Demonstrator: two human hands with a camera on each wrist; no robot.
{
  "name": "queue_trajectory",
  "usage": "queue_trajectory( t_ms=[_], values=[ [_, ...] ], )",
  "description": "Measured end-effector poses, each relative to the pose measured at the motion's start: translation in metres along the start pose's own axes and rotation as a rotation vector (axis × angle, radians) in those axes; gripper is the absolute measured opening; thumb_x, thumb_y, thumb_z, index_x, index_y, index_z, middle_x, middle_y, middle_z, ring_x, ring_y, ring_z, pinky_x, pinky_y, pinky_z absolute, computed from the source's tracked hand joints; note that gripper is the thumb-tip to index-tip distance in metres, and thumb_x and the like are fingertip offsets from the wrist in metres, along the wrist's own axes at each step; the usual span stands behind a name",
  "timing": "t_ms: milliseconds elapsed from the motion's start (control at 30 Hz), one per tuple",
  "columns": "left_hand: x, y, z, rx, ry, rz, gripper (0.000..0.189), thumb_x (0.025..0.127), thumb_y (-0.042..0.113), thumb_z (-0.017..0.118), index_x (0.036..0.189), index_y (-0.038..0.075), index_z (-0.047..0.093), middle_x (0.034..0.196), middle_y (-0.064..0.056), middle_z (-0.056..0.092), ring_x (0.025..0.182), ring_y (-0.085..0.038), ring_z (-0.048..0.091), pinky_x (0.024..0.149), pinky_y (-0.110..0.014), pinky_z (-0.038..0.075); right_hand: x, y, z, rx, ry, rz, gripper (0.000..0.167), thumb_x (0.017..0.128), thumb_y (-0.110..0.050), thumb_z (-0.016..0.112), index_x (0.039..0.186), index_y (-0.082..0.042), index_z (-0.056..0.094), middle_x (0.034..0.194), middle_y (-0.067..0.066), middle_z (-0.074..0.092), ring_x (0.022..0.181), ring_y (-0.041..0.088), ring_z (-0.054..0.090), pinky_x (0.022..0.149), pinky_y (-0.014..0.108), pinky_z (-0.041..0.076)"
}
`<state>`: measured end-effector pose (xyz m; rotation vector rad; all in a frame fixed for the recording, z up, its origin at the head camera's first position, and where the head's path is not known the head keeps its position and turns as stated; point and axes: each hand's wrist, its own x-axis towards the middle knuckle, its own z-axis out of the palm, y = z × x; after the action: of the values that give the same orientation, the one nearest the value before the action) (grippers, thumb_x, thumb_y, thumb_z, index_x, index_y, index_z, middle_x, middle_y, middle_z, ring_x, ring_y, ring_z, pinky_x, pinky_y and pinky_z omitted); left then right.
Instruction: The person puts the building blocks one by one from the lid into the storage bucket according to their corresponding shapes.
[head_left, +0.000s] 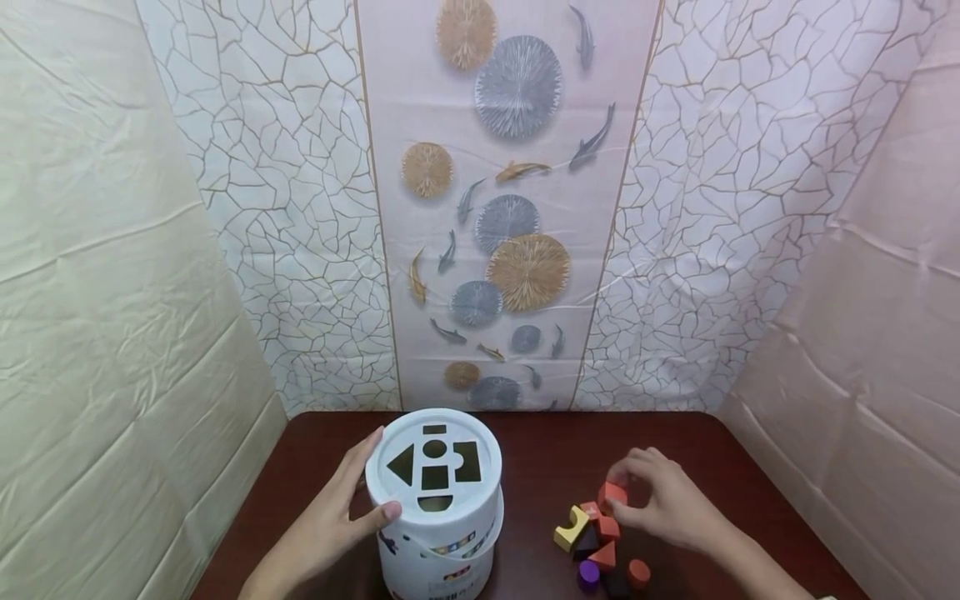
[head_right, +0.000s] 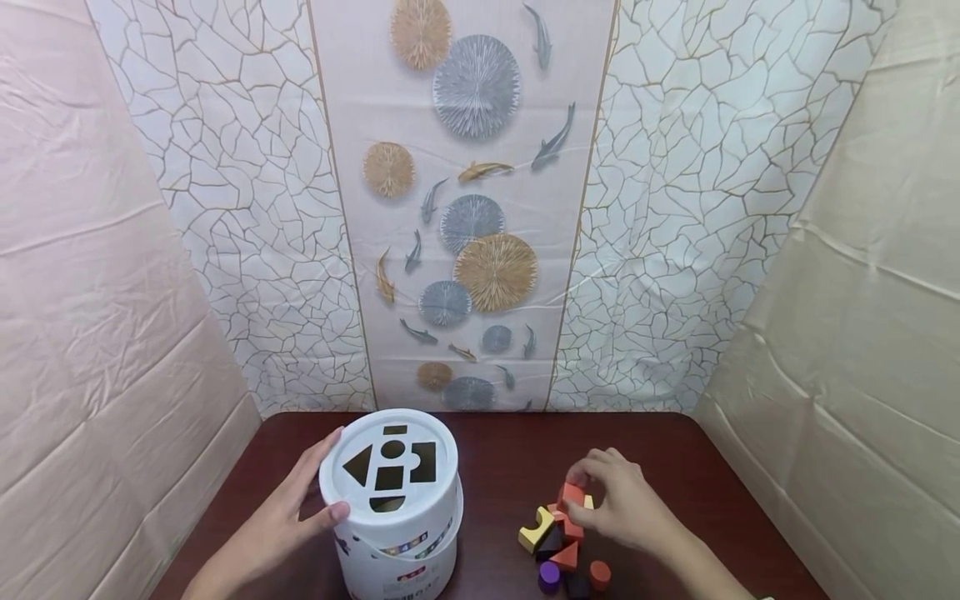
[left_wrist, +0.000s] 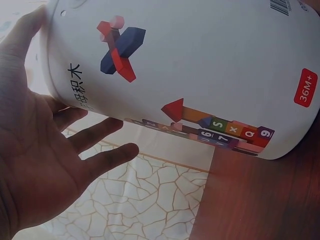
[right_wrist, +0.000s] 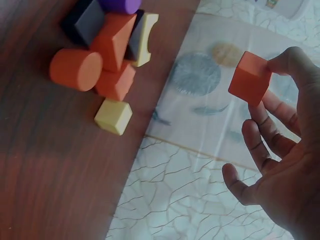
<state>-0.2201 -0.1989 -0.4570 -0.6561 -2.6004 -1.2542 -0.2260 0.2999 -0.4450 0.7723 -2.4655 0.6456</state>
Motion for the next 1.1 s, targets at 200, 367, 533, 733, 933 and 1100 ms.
queue_trajectory(
  t_ms=[200,367,533,733,933,1100],
  values=[
    [0.0,0.0,-0.001,0.017,-0.015,-0.055,0.101,0.098,0.051,0.082,0.176,0.045,0.017,0.18,-0.001,0.03,0.157,-0.035,0.045,0.119,-0.07,0.048,0.012,-0.015,-0.003,0.046,-0.013,-0.044,0.034,0.079,-0.014,0.096,0.098,-0.031,0.074,0.094,-0.022,0.064,0.089,-0.002,0.054,0.072,0.024,0.051],
    [-0.001,-0.001,-0.003,0.045,-0.01,-0.05,0.102,0.097,0.053,0.082,0.176,0.045,0.017,0.181,0.0,0.029,0.16,-0.038,0.041,0.118,-0.076,0.045,0.025,-0.028,-0.003,0.098,-0.006,-0.119,0.035,0.08,-0.011,0.094,0.103,-0.029,0.075,0.099,-0.021,0.068,0.091,0.002,0.059,0.075,0.025,0.054],
    [0.0,-0.001,-0.004,0.048,-0.013,-0.052,0.103,0.097,0.054,0.082,0.176,0.046,0.017,0.181,-0.001,0.029,0.161,-0.038,0.041,0.118,-0.075,0.046,0.037,-0.039,-0.003,0.141,0.005,-0.186,0.035,0.082,-0.012,0.094,0.105,-0.029,0.076,0.102,-0.019,0.069,0.093,0.003,0.059,0.078,0.022,0.054],
    [0.0,0.0,-0.005,0.039,-0.024,-0.081,0.103,0.097,0.056,0.082,0.175,0.049,0.015,0.181,0.0,0.029,0.161,-0.039,0.042,0.116,-0.076,0.048,0.052,-0.048,-0.001,0.162,0.014,-0.238,0.03,0.085,-0.017,0.094,0.106,-0.03,0.076,0.103,-0.017,0.07,0.093,0.007,0.061,0.079,0.023,0.054],
    [-0.001,0.0,-0.005,0.043,-0.017,-0.046,0.102,0.098,0.053,0.082,0.176,0.046,0.016,0.181,-0.002,0.03,0.16,-0.042,0.042,0.115,-0.076,0.049,0.066,-0.06,0.0,0.184,-0.009,-0.258,0.027,0.088,-0.018,0.093,0.106,-0.031,0.077,0.106,-0.016,0.071,0.097,0.009,0.062,0.081,0.027,0.055],
    [-0.002,0.001,-0.004,0.029,-0.013,-0.037,0.102,0.098,0.051,0.082,0.176,0.046,0.017,0.181,-0.001,0.03,0.16,-0.041,0.043,0.114,-0.075,0.05,0.076,-0.07,0.0,0.2,-0.037,-0.254,0.026,0.088,-0.018,0.092,0.107,-0.03,0.079,0.106,-0.016,0.072,0.099,0.008,0.062,0.083,0.026,0.056]
  ],
)
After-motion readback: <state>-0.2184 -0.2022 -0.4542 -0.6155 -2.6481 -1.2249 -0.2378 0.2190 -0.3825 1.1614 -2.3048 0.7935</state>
